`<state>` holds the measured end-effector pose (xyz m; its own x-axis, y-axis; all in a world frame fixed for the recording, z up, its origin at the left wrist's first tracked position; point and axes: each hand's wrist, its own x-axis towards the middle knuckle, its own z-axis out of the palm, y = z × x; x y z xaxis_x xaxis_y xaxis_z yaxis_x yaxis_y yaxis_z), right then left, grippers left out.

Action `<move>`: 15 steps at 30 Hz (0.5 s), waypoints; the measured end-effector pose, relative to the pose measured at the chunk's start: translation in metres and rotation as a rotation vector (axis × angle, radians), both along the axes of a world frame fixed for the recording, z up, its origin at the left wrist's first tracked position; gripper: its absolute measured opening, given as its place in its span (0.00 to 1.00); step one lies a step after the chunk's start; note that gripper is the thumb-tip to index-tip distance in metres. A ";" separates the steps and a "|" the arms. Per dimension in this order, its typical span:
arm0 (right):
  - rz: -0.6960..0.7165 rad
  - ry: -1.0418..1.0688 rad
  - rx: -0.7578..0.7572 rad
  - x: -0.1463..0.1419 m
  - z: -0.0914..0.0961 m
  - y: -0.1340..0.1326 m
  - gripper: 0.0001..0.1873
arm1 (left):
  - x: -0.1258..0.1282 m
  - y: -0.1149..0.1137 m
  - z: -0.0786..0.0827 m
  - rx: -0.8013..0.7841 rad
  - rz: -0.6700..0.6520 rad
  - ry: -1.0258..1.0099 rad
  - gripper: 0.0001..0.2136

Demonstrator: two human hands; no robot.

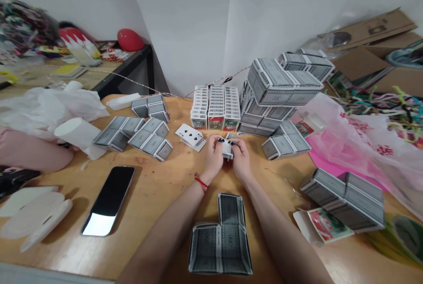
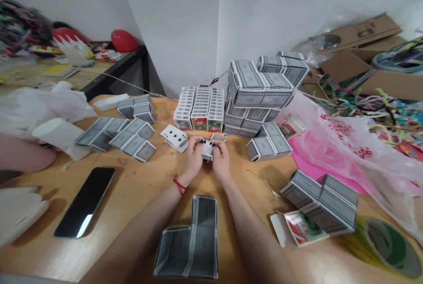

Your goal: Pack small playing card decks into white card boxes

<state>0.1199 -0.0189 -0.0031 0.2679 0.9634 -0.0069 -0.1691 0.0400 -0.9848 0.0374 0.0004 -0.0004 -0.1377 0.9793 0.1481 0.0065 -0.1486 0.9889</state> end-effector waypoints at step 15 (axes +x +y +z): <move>-0.022 -0.032 -0.009 0.009 -0.012 0.006 0.09 | -0.004 0.007 0.000 -0.266 -0.249 -0.278 0.06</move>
<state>0.1293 -0.0132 -0.0149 0.2895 0.9572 -0.0062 -0.1368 0.0349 -0.9900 0.0330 0.0078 -0.0009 0.1082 0.9865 -0.1225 -0.2678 0.1476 0.9521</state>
